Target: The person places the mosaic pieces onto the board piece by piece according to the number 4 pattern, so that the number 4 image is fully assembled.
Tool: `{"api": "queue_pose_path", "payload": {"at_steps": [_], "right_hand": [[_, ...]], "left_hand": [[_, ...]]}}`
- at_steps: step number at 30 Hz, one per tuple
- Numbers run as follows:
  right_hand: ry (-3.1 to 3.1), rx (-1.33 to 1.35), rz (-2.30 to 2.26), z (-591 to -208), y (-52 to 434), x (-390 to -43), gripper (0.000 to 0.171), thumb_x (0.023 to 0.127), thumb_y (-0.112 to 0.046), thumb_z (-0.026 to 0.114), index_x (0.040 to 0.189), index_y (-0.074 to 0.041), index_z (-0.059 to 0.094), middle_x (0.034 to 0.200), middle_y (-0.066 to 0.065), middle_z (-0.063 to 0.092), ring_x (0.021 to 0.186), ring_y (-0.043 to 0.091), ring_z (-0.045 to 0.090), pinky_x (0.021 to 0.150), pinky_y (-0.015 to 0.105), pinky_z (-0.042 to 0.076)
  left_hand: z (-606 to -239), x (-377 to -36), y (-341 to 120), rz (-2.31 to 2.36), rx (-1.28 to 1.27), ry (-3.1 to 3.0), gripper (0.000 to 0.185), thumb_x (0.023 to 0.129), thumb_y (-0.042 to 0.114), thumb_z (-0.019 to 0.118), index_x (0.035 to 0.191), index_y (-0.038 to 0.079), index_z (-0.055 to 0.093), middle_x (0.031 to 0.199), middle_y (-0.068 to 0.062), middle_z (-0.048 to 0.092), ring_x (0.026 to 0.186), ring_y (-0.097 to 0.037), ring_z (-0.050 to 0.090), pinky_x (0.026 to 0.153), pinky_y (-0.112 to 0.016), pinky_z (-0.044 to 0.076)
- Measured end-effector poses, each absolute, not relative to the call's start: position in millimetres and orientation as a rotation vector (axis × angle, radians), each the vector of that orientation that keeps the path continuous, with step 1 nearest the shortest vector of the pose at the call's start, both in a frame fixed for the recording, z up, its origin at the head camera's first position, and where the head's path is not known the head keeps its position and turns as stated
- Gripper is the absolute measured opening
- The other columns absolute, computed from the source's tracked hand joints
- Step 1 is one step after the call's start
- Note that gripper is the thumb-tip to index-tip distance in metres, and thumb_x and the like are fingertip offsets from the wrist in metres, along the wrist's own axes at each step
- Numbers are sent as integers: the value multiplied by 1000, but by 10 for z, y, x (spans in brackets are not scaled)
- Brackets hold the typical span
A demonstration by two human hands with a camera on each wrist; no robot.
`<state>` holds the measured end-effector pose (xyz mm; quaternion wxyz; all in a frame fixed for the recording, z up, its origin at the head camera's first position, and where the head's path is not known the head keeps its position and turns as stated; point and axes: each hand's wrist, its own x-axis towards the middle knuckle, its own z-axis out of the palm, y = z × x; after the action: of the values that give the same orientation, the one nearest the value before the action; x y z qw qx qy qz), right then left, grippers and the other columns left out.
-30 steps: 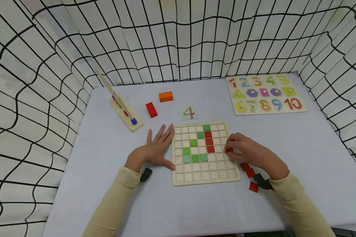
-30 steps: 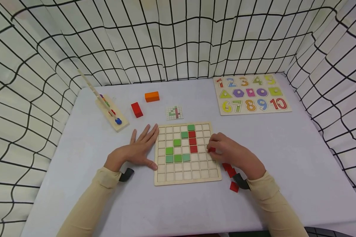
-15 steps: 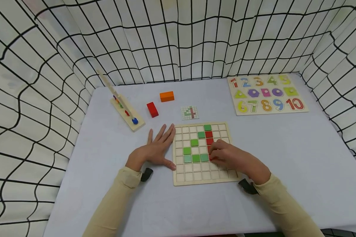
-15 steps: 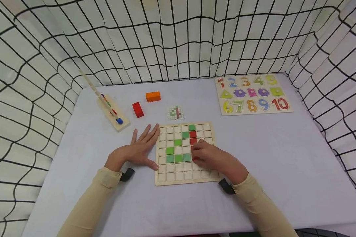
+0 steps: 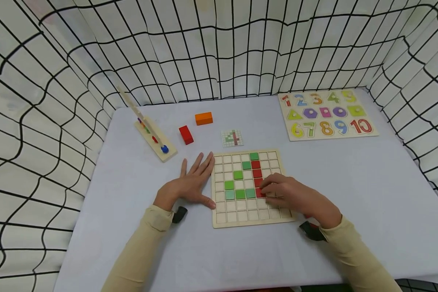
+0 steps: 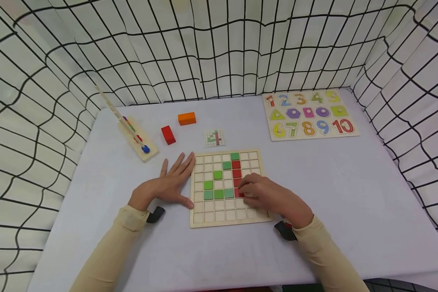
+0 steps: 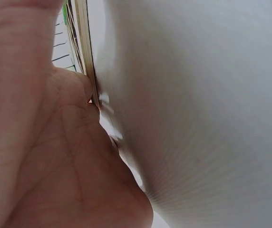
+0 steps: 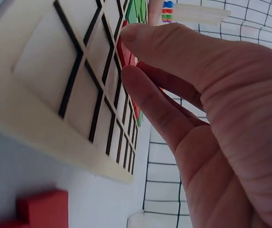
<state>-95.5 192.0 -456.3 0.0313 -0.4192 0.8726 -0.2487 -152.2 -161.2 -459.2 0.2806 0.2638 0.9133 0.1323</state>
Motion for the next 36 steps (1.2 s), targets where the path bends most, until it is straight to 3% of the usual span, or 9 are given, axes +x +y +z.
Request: {"api": "queue_pose_path", "payload": {"at_steps": [11, 21, 28, 32, 36], "right_hand": [[2744, -1060, -793, -4473, 2208, -859, 30, 86, -5, 89, 115, -2, 82, 122, 12, 72, 110, 29, 73, 90, 42, 66], [2800, -1036, -772, -4498, 2378, -766, 31, 83, -3, 90, 113, -3, 83, 119, 10, 73, 106, 26, 73, 87, 39, 66], [2848, -1040, -723, -4453, 2535, -662, 27, 77, -3, 95, 99, -11, 83, 115, 6, 70, 105, 22, 67, 81, 34, 66], [2795, -943, -651, -4439, 2599, -617, 24, 79, -6, 94, 93, -19, 79, 111, 1, 68, 102, 18, 61, 80, 30, 65], [2765, -966, -659, -4485, 2612, -611, 25, 80, -2, 91, 91, -18, 76, 104, -2, 65, 93, 13, 60, 76, 26, 63]], "left_hand": [[-4617, -1519, -1623, 406, 707, 2440, 152, 74, 73, 87, 172, 14, -14, 180, -1, -25, 166, -33, -28, 124, -73, -25], [-4626, -1521, -1615, 372, 711, 2457, 151, 75, 69, 88, 171, 13, -14, 180, -1, -26, 166, -33, -29, 125, -73, -22], [-4599, -1527, -1605, 334, 715, 2463, 151, 76, 67, 89, 171, 12, -15, 180, -3, -26, 166, -34, -27, 125, -74, -21], [-4595, -1523, -1604, 320, 712, 2470, 151, 76, 67, 89, 172, 13, -14, 180, -3, -25, 167, -34, -26, 125, -75, -21], [-4589, -1516, -1604, 322, 711, 2472, 151, 75, 67, 89, 172, 12, -13, 180, -4, -24, 167, -35, -25, 125, -75, -20]]}}
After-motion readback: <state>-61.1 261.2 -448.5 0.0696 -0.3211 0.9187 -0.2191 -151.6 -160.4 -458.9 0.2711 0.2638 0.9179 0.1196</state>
